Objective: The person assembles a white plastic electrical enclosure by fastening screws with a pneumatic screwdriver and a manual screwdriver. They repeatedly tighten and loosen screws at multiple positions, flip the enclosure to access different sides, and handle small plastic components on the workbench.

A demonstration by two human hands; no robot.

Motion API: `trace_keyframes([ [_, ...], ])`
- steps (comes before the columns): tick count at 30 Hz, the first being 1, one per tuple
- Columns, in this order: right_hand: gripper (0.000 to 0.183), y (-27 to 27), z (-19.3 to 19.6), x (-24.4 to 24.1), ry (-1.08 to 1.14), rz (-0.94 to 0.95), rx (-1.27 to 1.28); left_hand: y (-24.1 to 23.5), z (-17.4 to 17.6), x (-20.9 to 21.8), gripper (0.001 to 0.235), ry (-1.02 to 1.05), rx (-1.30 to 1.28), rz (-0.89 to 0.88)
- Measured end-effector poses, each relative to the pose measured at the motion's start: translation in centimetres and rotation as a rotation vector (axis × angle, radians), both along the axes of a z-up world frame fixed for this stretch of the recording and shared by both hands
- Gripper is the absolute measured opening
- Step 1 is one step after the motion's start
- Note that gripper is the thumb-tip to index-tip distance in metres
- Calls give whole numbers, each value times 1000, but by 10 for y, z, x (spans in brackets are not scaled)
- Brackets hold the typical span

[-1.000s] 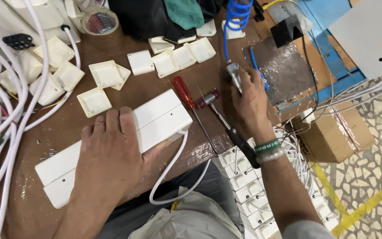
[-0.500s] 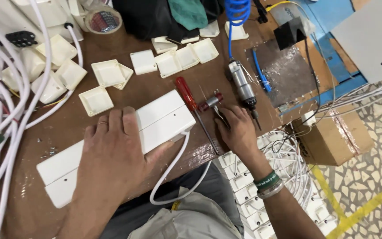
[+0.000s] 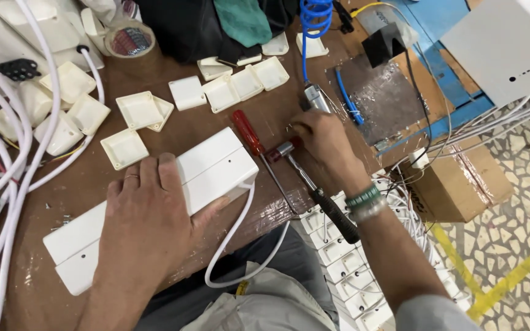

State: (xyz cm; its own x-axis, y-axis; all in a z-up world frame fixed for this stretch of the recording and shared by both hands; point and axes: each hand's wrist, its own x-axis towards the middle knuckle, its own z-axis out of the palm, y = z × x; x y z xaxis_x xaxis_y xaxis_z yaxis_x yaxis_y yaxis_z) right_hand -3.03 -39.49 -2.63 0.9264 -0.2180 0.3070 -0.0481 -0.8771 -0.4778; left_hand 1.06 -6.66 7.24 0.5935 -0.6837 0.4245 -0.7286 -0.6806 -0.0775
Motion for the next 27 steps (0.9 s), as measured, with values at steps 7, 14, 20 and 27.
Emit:
trace_keyframes([
  [7,14,-18,-30,30,183,20,-104,3,-3,2,87,64,55,46],
  [14,18,-15,-16,10,17,-64,94,2,-5,4,83,92,188,107],
  [20,4,-32,-8,-40,-6,-291,732,4,-12,4,89,154,226,170],
  [27,20,-56,4,-95,-26,-551,696,6,-16,4,90,106,240,155],
])
